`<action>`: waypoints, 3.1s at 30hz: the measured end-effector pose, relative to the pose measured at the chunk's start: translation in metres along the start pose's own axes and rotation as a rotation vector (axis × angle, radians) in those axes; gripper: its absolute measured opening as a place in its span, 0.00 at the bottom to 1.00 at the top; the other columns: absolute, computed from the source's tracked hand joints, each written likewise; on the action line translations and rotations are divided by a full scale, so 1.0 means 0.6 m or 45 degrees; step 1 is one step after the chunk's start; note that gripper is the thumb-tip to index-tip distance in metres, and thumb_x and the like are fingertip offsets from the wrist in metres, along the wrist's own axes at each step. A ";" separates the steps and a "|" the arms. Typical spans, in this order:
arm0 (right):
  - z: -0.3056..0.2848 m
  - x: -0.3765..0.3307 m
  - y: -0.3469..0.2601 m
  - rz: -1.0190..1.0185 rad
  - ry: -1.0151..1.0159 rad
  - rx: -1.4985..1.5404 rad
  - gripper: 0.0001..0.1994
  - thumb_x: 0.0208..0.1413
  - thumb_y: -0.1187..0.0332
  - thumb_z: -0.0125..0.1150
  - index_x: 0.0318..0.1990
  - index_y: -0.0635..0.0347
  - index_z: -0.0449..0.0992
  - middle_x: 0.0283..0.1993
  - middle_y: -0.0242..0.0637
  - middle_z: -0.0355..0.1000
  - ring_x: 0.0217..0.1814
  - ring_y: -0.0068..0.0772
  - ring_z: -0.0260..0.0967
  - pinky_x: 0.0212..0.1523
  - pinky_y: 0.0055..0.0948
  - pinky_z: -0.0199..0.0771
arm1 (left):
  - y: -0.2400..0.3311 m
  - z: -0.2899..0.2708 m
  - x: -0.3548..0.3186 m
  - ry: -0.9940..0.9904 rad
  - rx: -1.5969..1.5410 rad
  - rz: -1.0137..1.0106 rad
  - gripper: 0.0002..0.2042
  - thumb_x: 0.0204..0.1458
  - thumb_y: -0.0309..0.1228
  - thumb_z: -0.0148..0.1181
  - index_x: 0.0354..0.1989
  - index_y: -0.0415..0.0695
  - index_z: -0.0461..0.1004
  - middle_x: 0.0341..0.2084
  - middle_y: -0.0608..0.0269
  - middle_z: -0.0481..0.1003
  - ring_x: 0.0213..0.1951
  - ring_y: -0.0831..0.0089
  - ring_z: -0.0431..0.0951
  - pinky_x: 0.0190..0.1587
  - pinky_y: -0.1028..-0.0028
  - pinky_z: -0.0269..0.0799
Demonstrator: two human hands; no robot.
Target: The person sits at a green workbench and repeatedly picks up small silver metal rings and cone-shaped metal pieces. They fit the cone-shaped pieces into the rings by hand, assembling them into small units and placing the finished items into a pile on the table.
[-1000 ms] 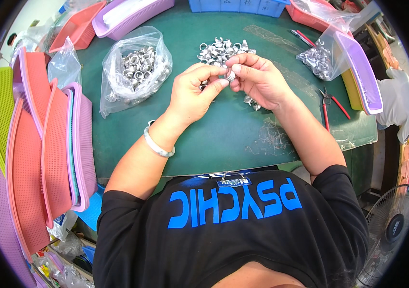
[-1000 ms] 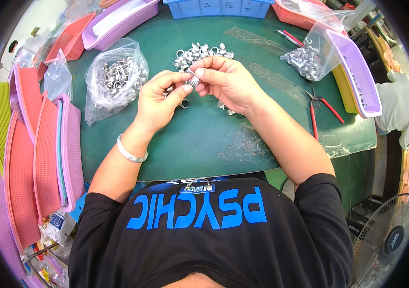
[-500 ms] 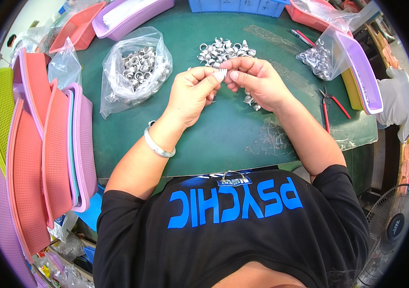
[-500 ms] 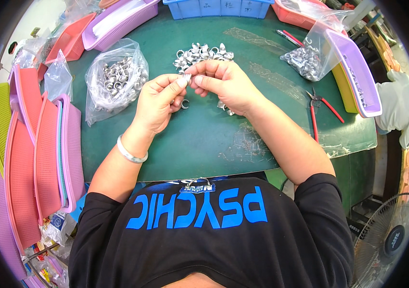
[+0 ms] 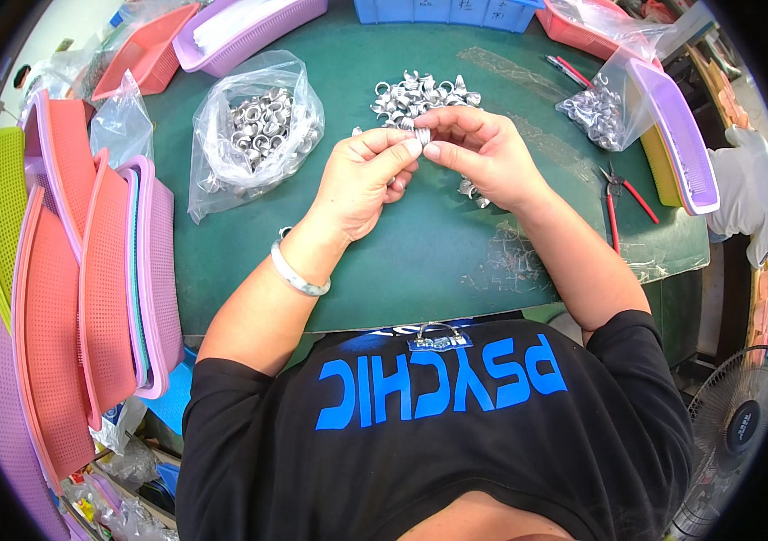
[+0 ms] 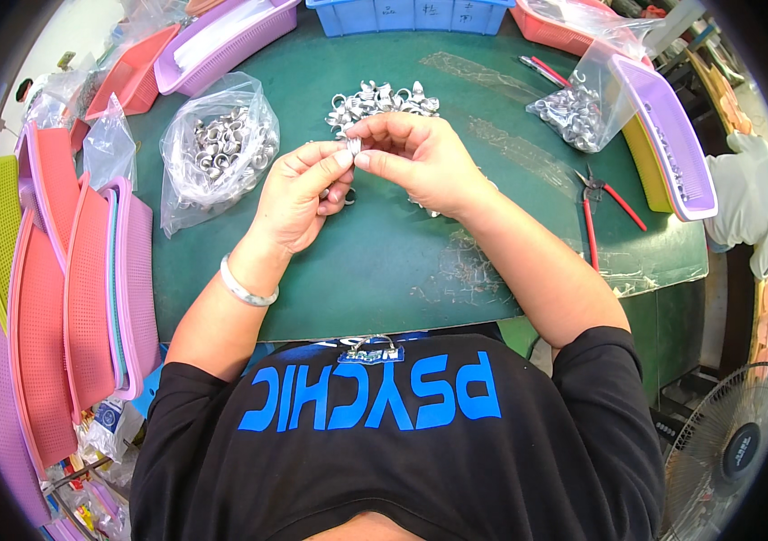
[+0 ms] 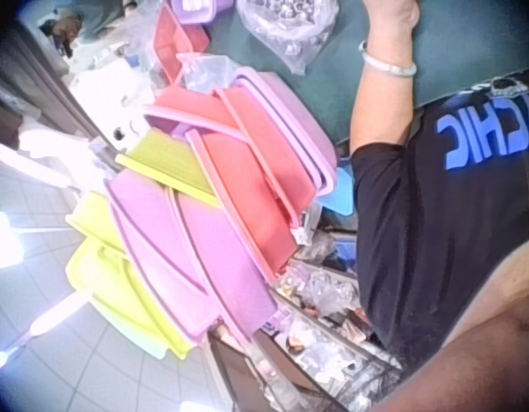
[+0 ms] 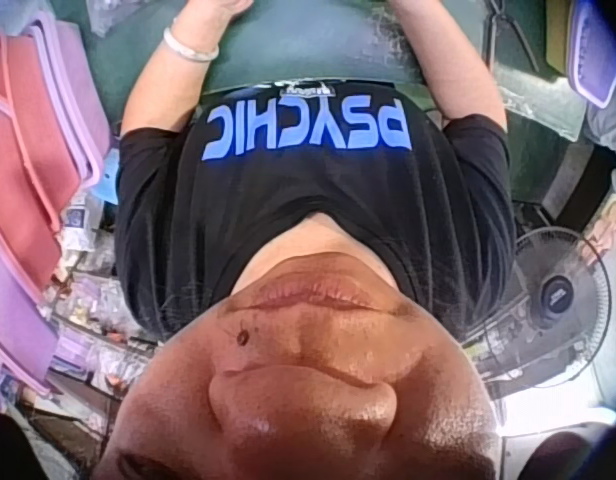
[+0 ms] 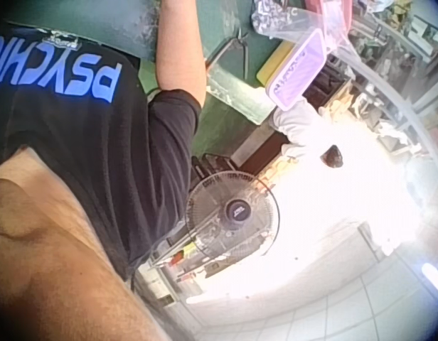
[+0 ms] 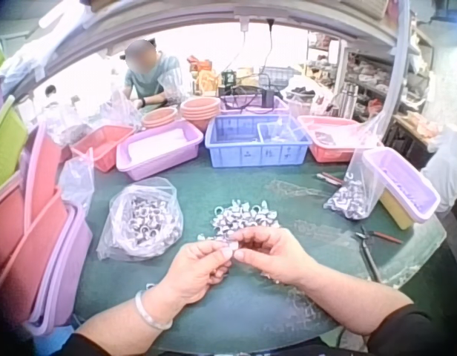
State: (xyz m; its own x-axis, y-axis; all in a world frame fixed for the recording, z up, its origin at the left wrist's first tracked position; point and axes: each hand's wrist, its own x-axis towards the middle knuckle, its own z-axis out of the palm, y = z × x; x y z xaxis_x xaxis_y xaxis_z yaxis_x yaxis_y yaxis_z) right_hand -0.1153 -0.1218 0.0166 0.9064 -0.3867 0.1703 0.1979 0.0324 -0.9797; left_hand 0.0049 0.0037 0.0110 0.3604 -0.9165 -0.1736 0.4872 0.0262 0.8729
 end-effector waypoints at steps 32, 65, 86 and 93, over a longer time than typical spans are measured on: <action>0.009 -0.005 -0.004 -0.682 0.137 -0.878 0.22 0.41 0.78 0.60 0.48 0.61 0.68 0.38 0.40 0.70 0.39 0.33 0.72 0.39 0.27 0.73 | 0.000 -0.023 0.010 -0.302 -0.229 -0.187 0.11 0.56 0.35 0.47 0.34 0.39 0.70 0.21 0.68 0.69 0.19 0.83 0.63 0.15 0.87 0.53; -0.006 0.006 0.009 -0.606 0.089 -1.002 0.17 0.43 0.75 0.58 0.44 0.61 0.69 0.39 0.38 0.70 0.42 0.37 0.67 0.41 0.31 0.67 | 0.029 -0.050 0.022 -0.285 -0.442 0.067 0.14 0.53 0.33 0.47 0.44 0.38 0.65 0.30 0.62 0.67 0.23 0.80 0.63 0.18 0.86 0.56; 0.009 0.002 0.024 -0.232 0.020 -0.645 0.11 0.45 0.74 0.56 0.39 0.62 0.71 0.29 0.34 0.71 0.33 0.27 0.68 0.38 0.26 0.68 | 0.022 -0.043 0.022 0.090 -0.220 -0.032 0.07 0.51 0.30 0.47 0.31 0.40 0.69 0.23 0.63 0.69 0.22 0.78 0.66 0.19 0.82 0.59; 0.008 0.002 0.018 -0.496 0.174 -0.733 0.11 0.43 0.78 0.58 0.38 0.63 0.71 0.32 0.35 0.70 0.34 0.26 0.69 0.37 0.24 0.70 | 0.009 -0.002 0.002 0.053 0.360 0.023 0.08 0.48 0.35 0.59 0.26 0.45 0.71 0.16 0.75 0.66 0.18 0.87 0.61 0.17 0.87 0.53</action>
State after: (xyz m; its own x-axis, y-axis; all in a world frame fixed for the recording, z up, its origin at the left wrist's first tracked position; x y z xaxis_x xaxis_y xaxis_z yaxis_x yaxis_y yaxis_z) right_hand -0.1104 -0.1171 0.0065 0.7474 -0.3844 0.5419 0.2355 -0.6095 -0.7570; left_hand 0.0091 0.0034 0.0149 0.4020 -0.8997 -0.1699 0.2410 -0.0751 0.9676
